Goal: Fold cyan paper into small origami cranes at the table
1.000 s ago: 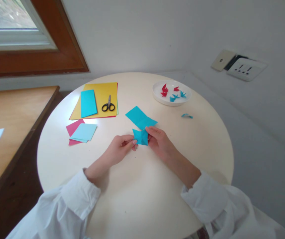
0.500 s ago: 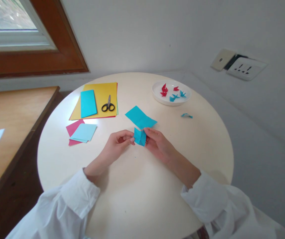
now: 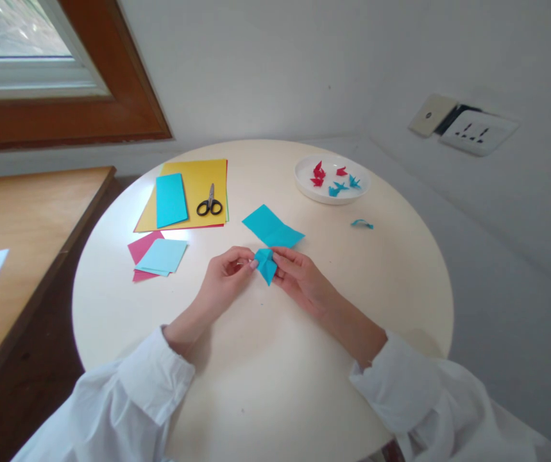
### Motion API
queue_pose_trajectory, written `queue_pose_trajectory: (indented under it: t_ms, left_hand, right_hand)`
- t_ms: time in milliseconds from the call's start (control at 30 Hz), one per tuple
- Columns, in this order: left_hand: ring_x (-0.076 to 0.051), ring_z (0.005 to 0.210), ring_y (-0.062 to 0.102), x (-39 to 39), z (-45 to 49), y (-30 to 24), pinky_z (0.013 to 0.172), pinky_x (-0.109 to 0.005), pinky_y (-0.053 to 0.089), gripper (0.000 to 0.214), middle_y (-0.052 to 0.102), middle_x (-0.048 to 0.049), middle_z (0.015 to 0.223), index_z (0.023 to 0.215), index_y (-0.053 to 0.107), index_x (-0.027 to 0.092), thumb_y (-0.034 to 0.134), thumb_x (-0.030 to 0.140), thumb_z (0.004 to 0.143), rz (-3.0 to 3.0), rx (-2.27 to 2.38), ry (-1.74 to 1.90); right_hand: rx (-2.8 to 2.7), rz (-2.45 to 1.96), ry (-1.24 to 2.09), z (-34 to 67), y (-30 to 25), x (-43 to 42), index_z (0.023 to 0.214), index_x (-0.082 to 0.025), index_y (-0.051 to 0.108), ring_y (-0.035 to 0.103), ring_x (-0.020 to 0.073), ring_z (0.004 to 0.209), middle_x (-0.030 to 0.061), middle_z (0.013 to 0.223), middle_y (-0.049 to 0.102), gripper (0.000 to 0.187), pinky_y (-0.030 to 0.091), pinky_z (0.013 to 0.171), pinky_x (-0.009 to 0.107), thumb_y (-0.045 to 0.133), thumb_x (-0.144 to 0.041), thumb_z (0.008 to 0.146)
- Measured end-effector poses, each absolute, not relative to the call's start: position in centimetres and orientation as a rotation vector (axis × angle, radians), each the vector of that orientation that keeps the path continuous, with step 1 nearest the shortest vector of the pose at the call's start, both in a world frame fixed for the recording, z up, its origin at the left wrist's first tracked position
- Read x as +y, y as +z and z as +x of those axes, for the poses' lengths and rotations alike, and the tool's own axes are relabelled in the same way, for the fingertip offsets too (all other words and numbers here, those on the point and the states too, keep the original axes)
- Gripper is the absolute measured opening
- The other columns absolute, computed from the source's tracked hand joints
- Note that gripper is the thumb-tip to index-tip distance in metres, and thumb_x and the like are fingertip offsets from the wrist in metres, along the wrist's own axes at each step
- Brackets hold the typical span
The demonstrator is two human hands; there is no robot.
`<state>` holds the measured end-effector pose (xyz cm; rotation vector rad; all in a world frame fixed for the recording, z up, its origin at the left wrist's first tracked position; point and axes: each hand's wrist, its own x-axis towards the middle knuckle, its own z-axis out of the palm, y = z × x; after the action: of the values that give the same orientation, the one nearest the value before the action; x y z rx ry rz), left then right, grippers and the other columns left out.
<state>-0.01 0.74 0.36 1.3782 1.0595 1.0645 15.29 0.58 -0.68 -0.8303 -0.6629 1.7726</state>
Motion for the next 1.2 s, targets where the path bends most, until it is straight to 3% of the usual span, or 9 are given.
queue_pose_trajectory:
  t_ms: [300,500,733,900,1067,1200]
  left_hand:
    - [-0.010,0.059,0.054,0.78,0.23,0.17,0.055,-0.022,0.042,0.017,0.061,-0.0003,0.068,0.071,0.060,0.015,0.067,0.031,0.072,1.403,1.135,1.132]
    - [-0.012,0.063,0.058,0.65,0.25,-0.04,0.059,-0.024,0.046,0.032,0.061,0.0005,0.067,0.104,0.056,0.018,0.065,0.029,0.075,1.456,1.012,1.164]
    - [-0.012,0.061,0.053,0.84,-0.02,-0.15,0.057,-0.024,0.042,0.011,0.061,-0.0027,0.069,0.076,0.064,0.016,0.064,0.027,0.075,1.592,1.096,1.180]
    - [-0.011,0.059,0.051,0.79,-0.01,0.03,0.055,-0.023,0.041,0.009,0.058,-0.0008,0.064,0.070,0.063,0.016,0.065,0.024,0.073,1.581,1.120,1.203]
    - [-0.012,0.063,0.053,0.71,0.00,0.11,0.059,-0.025,0.042,0.009,0.061,-0.0019,0.068,0.072,0.065,0.016,0.065,0.025,0.074,1.582,1.099,1.248]
    - [-0.013,0.065,0.055,0.76,-0.04,0.05,0.061,-0.027,0.043,0.007,0.060,-0.0022,0.068,0.072,0.066,0.017,0.066,0.024,0.074,1.647,1.079,1.294]
  right_hand:
    - [-0.721,-0.924,1.634,15.12,-0.95,0.55,0.069,-0.020,0.065,0.056,0.0098,0.065,-0.0029,0.069,0.065,0.025,0.041,0.067,0.026,0.081,-0.032,0.052]
    - [-0.782,-0.956,1.614,15.12,-0.85,0.57,0.068,-0.020,0.064,0.054,0.0099,0.063,-0.0031,0.066,0.063,0.023,0.040,0.065,0.026,0.078,-0.033,0.055]
    - [-1.053,-1.039,1.348,15.04,-0.81,0.37,0.071,-0.021,0.060,0.056,0.0131,0.068,-0.0018,0.071,0.062,0.021,0.044,0.066,0.028,0.073,-0.034,0.062]
    - [-1.289,-1.032,0.993,15.19,-0.90,-0.13,0.077,-0.022,0.059,0.057,0.0157,0.080,0.0019,0.081,0.060,0.012,0.046,0.070,0.030,0.061,-0.034,0.077]
    - [-1.496,-1.019,0.656,15.54,-0.74,-0.16,0.075,-0.024,0.063,0.056,0.0188,0.089,0.0036,0.086,0.060,0.001,0.046,0.077,0.034,0.063,-0.025,0.076]
    - [-1.535,-1.029,0.522,15.71,-0.49,-0.07,0.072,-0.026,0.064,0.057,0.0188,0.083,0.0022,0.080,0.062,0.006,0.045,0.080,0.036,0.063,-0.022,0.076]
